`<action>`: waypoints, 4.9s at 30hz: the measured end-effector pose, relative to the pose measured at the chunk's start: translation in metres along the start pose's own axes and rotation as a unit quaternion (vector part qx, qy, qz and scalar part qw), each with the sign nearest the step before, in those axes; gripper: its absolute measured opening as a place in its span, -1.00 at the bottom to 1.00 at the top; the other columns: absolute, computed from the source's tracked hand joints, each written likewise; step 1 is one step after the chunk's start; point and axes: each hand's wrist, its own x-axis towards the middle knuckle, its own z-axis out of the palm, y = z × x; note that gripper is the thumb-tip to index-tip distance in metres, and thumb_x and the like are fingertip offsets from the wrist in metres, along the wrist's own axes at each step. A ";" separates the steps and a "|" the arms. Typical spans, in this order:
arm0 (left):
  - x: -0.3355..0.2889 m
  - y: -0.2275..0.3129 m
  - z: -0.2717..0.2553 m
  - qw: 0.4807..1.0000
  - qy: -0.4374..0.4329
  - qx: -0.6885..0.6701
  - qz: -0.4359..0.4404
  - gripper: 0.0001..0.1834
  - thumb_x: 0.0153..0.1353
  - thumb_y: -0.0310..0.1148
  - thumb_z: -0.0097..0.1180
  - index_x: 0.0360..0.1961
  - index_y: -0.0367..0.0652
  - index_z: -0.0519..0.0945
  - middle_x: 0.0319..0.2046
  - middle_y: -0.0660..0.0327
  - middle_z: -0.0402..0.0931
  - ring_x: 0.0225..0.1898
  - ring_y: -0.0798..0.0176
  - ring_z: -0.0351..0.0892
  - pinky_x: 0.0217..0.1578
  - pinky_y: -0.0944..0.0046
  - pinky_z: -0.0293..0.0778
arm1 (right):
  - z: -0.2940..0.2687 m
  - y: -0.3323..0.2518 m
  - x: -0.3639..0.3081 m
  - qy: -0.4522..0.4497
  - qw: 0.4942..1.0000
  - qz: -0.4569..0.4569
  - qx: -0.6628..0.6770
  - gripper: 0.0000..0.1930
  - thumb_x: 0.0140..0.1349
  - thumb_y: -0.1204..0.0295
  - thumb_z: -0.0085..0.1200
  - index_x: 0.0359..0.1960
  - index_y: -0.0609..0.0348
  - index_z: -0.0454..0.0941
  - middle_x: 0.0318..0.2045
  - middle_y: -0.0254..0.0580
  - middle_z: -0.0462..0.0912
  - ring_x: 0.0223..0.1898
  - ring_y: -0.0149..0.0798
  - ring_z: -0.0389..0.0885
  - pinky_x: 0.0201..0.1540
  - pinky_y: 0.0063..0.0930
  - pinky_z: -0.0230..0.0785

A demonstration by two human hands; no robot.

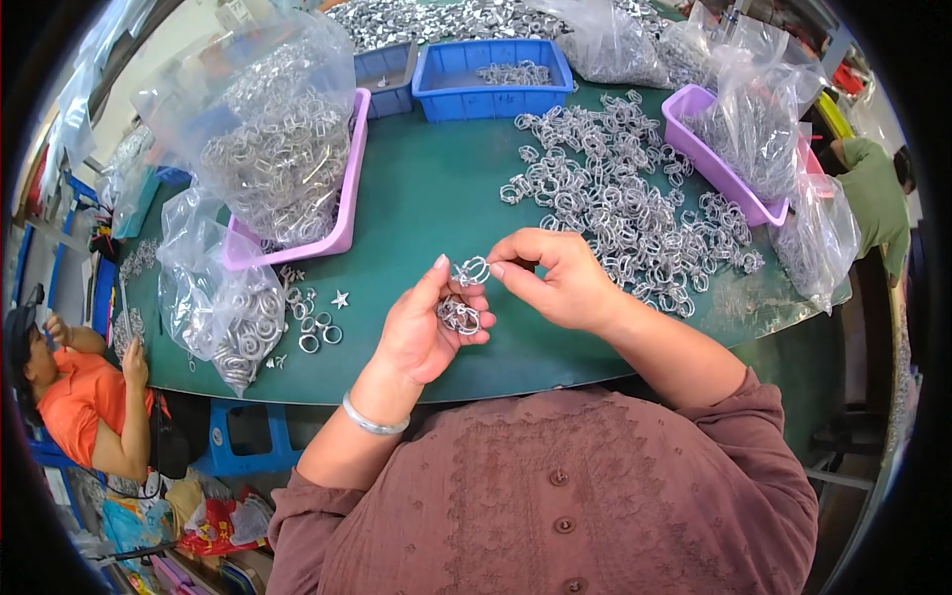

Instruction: The person picks up small metal ring components from a table and assembles them together by hand.

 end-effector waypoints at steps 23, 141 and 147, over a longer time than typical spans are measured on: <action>-0.009 0.004 -0.010 0.998 -0.011 0.039 0.052 -0.66 0.23 -0.19 -0.16 -0.34 -0.27 0.49 -0.51 0.16 0.51 -0.49 0.19 0.54 -0.53 0.28 0.50 | 0.012 -0.002 -0.002 -0.042 0.983 0.118 0.137 -0.88 0.10 0.51 0.03 -0.35 0.29 0.45 -0.51 -0.34 0.53 -0.46 -0.56 0.44 -0.38 -0.66 0.33; 0.049 0.031 -0.013 0.857 0.011 0.453 0.246 -0.51 0.09 -0.50 0.05 0.08 -0.26 0.27 -0.15 0.19 0.38 -0.19 0.41 0.38 -0.17 0.42 0.36 | -0.056 0.050 0.060 -0.133 0.926 -0.157 -0.315 -0.85 -0.09 0.49 0.09 -0.41 0.10 0.54 -0.40 -0.23 0.53 -0.26 -0.10 0.42 -0.17 -0.29 0.29; 0.064 0.022 -0.006 0.893 -0.062 0.365 0.254 -0.64 0.01 -0.56 0.13 -0.11 -0.30 0.42 -0.30 0.25 0.45 -0.33 0.45 0.44 -0.30 0.47 0.41 | -0.029 0.028 0.036 -0.084 0.949 -0.186 -0.242 -0.79 -0.15 0.57 0.10 -0.38 0.16 0.50 -0.38 -0.22 0.50 -0.23 -0.10 0.42 -0.17 -0.30 0.29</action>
